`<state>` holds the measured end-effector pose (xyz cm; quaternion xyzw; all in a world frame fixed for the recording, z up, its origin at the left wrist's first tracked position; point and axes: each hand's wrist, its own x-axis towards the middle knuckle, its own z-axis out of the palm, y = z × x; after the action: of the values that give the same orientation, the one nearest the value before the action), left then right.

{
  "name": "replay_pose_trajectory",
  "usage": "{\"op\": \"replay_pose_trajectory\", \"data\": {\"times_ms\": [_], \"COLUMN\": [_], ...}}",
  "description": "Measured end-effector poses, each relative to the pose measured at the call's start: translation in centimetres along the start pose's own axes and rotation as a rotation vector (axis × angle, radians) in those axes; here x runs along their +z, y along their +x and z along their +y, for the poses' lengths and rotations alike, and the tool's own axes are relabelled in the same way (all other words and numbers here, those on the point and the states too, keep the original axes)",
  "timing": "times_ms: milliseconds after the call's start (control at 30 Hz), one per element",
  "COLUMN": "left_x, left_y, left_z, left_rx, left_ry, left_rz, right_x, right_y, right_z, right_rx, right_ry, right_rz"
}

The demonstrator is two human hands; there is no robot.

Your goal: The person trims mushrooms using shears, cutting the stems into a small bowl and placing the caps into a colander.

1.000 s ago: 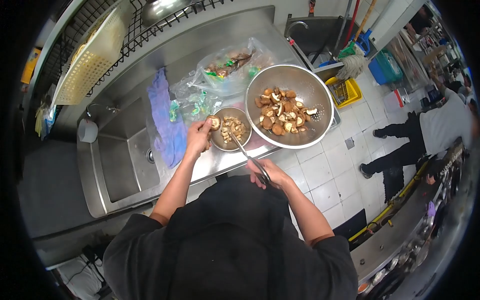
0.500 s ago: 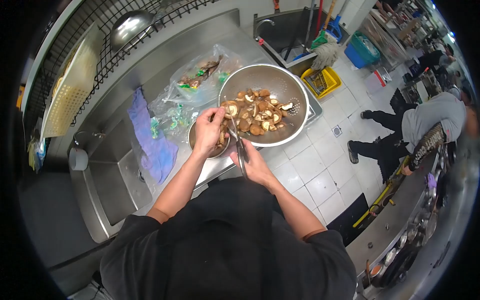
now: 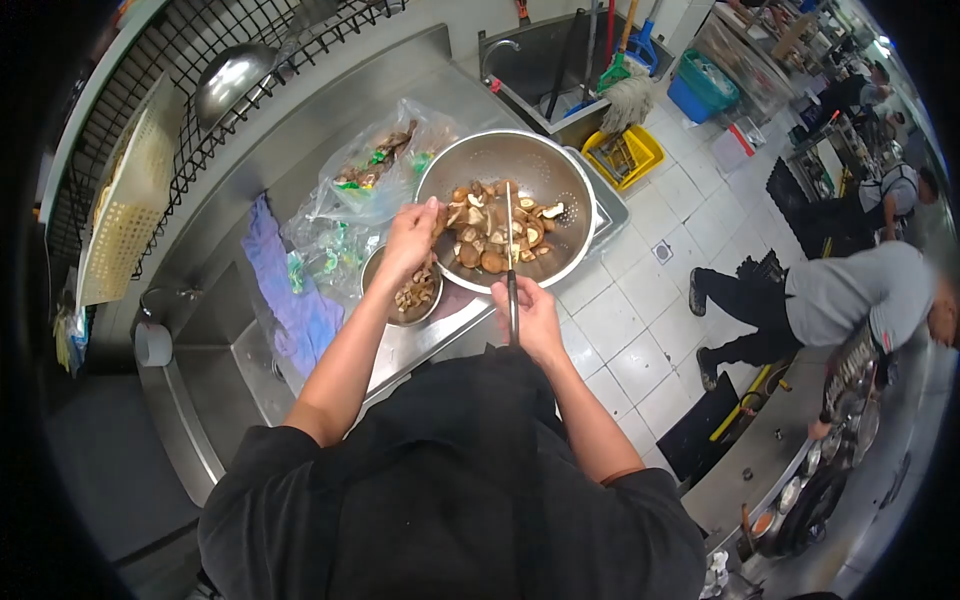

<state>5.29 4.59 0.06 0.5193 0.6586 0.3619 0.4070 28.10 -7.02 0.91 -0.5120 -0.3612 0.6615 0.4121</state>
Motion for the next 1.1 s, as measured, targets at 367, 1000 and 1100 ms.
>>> {"op": "replay_pose_trajectory", "data": {"times_ms": [367, 1000, 1100], "left_x": [-6.7, -8.1, -7.2], "left_y": [-6.2, -9.8, -9.3], "left_z": [-4.3, -8.8, -6.2], "left_rx": [-0.238, -0.409, -0.303], "left_ry": [-0.834, -0.81, -0.974], "left_rz": [-0.091, 0.239, 0.217], "right_x": [2.5, 5.1, 4.4], "right_y": [-2.2, -1.1, -1.0], "right_z": [-1.2, 4.7, 4.0], "right_rx": [-0.403, 0.022, 0.057], "right_ry": [-1.073, -0.531, -0.498], "right_rz": [-0.075, -0.348, -0.41]}}
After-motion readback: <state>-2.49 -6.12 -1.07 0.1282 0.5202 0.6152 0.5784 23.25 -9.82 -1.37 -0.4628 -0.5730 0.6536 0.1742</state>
